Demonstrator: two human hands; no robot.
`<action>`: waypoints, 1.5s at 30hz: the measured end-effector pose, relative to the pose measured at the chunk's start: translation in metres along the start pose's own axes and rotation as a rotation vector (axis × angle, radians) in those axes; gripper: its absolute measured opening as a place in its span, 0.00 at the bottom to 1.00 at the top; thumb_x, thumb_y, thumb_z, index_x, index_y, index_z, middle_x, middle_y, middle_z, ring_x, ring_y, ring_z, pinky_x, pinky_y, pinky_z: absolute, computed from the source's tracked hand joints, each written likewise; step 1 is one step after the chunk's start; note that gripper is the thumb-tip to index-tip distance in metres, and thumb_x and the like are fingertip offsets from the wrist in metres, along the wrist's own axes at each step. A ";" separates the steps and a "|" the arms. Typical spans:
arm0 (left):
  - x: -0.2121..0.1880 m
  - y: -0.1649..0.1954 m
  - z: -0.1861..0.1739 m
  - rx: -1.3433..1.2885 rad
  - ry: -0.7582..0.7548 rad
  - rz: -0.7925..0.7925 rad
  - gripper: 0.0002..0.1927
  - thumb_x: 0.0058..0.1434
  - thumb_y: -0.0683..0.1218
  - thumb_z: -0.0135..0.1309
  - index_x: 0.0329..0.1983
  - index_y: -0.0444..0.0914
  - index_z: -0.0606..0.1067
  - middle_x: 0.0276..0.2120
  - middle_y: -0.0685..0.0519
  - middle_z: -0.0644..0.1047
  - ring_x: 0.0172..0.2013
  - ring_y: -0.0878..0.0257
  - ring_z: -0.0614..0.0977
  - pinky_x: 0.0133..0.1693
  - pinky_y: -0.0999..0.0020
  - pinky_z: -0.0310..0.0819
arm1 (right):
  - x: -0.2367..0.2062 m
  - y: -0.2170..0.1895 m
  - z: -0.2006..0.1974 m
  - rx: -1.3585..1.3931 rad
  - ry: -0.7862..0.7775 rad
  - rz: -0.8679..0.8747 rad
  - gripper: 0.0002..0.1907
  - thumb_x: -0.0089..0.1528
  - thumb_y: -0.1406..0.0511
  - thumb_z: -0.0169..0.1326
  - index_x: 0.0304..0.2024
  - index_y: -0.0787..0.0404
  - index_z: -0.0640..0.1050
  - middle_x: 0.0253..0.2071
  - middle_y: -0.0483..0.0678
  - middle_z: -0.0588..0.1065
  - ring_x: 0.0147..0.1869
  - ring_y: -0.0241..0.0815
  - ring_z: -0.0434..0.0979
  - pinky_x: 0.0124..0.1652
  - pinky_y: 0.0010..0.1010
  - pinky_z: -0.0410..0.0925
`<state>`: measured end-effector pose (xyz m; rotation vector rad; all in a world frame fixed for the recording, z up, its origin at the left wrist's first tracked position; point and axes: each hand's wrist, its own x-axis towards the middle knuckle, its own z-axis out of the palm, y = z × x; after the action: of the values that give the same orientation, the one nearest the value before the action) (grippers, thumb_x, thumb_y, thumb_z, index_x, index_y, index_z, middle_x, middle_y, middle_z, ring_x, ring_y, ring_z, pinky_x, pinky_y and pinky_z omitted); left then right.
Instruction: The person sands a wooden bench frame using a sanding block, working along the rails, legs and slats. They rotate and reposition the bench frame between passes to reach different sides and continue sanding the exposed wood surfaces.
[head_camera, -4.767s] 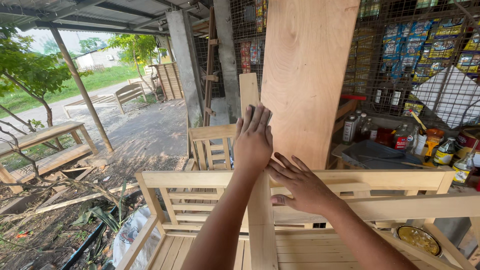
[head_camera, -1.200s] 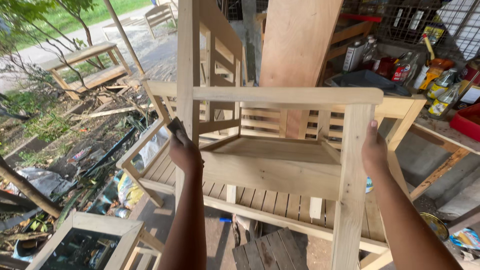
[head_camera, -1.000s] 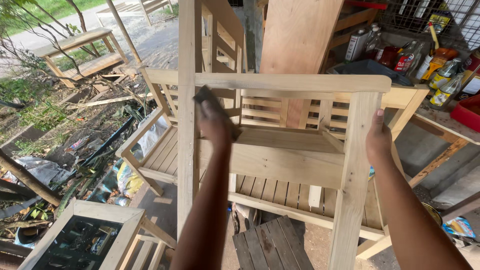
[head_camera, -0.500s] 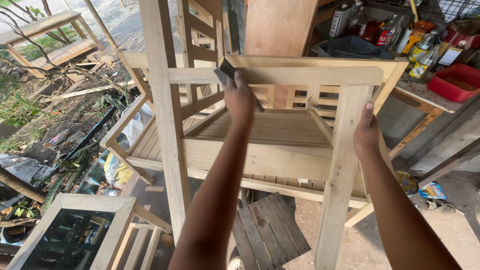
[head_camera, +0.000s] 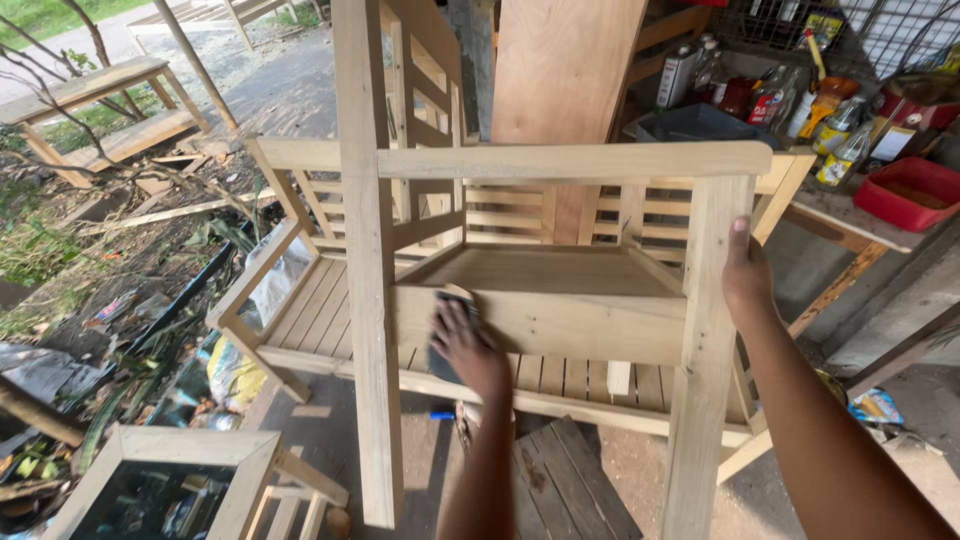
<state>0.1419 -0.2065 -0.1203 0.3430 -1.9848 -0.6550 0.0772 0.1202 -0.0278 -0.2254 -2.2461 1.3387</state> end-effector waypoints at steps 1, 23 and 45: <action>-0.019 0.023 0.012 0.116 0.010 0.067 0.19 0.71 0.46 0.39 0.59 0.56 0.74 0.73 0.52 0.65 0.77 0.47 0.60 0.73 0.38 0.45 | 0.001 0.002 0.001 -0.013 0.015 -0.069 0.47 0.70 0.33 0.29 0.56 0.68 0.76 0.47 0.59 0.77 0.52 0.52 0.76 0.52 0.41 0.66; -0.023 -0.019 0.034 -0.164 -0.359 0.770 0.24 0.74 0.50 0.42 0.74 0.50 0.66 0.72 0.55 0.70 0.72 0.53 0.68 0.73 0.41 0.48 | -0.075 0.043 0.023 -0.468 0.274 0.136 0.37 0.73 0.38 0.35 0.49 0.63 0.74 0.34 0.62 0.78 0.43 0.68 0.80 0.42 0.57 0.69; 0.006 -0.011 0.036 0.089 -0.003 -0.033 0.30 0.66 0.43 0.41 0.73 0.47 0.65 0.73 0.50 0.65 0.74 0.44 0.61 0.70 0.32 0.43 | -0.082 0.048 0.024 -0.550 0.260 -0.503 0.31 0.75 0.54 0.40 0.73 0.68 0.60 0.71 0.71 0.53 0.73 0.71 0.57 0.67 0.62 0.56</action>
<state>0.1072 -0.2073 -0.1355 0.4290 -2.0194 -0.5892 0.1297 0.0935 -0.1065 -0.0127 -2.1960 0.3982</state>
